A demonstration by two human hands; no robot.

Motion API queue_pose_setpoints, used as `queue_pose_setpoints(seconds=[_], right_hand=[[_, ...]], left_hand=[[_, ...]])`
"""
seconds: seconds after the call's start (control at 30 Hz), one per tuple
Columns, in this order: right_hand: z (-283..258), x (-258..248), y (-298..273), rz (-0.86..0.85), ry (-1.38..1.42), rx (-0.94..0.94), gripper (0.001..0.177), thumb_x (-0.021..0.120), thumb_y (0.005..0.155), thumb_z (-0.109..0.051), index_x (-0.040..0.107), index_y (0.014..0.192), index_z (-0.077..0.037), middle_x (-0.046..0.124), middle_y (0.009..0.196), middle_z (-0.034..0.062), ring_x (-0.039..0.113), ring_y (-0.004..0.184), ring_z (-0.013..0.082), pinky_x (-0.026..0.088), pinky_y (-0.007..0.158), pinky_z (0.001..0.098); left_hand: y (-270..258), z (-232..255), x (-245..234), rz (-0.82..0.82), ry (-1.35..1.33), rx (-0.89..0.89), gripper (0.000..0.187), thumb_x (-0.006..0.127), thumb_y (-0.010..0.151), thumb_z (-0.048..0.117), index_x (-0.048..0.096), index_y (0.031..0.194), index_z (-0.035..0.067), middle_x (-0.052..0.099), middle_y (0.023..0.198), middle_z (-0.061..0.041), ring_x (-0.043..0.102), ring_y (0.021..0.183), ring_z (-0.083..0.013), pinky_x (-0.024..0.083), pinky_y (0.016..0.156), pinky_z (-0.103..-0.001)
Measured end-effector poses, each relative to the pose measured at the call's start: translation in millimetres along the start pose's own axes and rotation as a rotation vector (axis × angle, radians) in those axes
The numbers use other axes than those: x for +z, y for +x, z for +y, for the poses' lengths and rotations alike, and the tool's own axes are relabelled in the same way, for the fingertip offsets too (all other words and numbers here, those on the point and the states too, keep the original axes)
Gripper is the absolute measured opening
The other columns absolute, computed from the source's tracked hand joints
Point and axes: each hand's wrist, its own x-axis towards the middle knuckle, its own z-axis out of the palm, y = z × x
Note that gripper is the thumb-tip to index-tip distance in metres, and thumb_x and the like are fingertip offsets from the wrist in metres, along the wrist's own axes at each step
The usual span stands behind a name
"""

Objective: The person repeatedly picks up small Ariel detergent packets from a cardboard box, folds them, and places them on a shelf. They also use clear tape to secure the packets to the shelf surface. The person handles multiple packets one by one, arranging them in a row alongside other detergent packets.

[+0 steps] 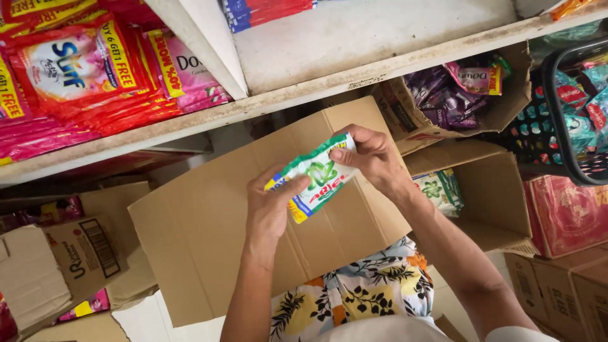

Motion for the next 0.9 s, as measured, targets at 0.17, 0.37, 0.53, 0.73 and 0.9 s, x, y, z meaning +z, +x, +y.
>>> queue_pose_setpoints(seconds=[0.17, 0.37, 0.53, 0.73, 0.9], right_hand=[[-14.8, 3.3, -2.0, -0.169, -0.084, -0.119, 0.026, 0.077, 0.088, -0.013, 0.068, 0.111, -0.006, 0.072, 0.101, -0.0023, 0.066, 0.095, 0.0064, 0.055, 0.082, 0.0246], [4.9, -7.6, -4.7, -0.188, -0.227, -0.114, 0.017, 0.084, 0.086, -0.007, 0.074, 0.099, -0.003, 0.071, 0.090, 0.0016, 0.064, 0.084, 0.0085, 0.051, 0.072, 0.0261], [2.4, -7.1, -8.5, -0.127, -0.222, -0.066, 0.014, 0.083, 0.084, -0.010, 0.076, 0.095, -0.005, 0.074, 0.088, 0.0006, 0.067, 0.082, 0.0075, 0.054, 0.071, 0.0251], [6.1, -12.0, -10.0, -0.173, -0.256, -0.084, 0.024, 0.086, 0.083, -0.009, 0.069, 0.100, -0.005, 0.069, 0.092, -0.0005, 0.062, 0.085, 0.0067, 0.051, 0.073, 0.0242], [13.0, -16.0, -9.0, -0.237, -0.304, -0.206, 0.020, 0.084, 0.087, -0.008, 0.069, 0.099, -0.005, 0.070, 0.093, -0.0002, 0.064, 0.087, 0.0078, 0.052, 0.076, 0.0253]], left_hand=[[-5.1, 9.5, 8.3, 0.060, 0.131, -0.022, 0.019, 0.080, 0.082, 0.005, 0.076, 0.099, -0.002, 0.074, 0.084, -0.006, 0.067, 0.069, -0.0098, 0.055, 0.062, -0.025], [-11.4, -0.5, 10.1, 0.012, 0.240, 0.030, 0.019, 0.080, 0.084, 0.007, 0.077, 0.101, 0.000, 0.074, 0.087, -0.002, 0.066, 0.075, -0.0065, 0.054, 0.065, -0.023], [-15.2, -3.7, 11.2, -0.017, 0.351, 0.128, 0.016, 0.080, 0.085, 0.005, 0.078, 0.100, 0.001, 0.073, 0.088, 0.000, 0.066, 0.082, -0.0064, 0.054, 0.072, -0.022], [-15.5, -4.3, 11.3, -0.051, 0.389, 0.249, 0.015, 0.078, 0.086, 0.001, 0.076, 0.101, 0.001, 0.071, 0.092, 0.000, 0.066, 0.086, -0.0079, 0.054, 0.077, -0.023], [-15.8, -5.9, 13.4, -0.048, 0.435, 0.292, 0.015, 0.078, 0.087, 0.000, 0.076, 0.101, 0.001, 0.072, 0.093, -0.001, 0.067, 0.086, -0.0083, 0.055, 0.077, -0.023]])
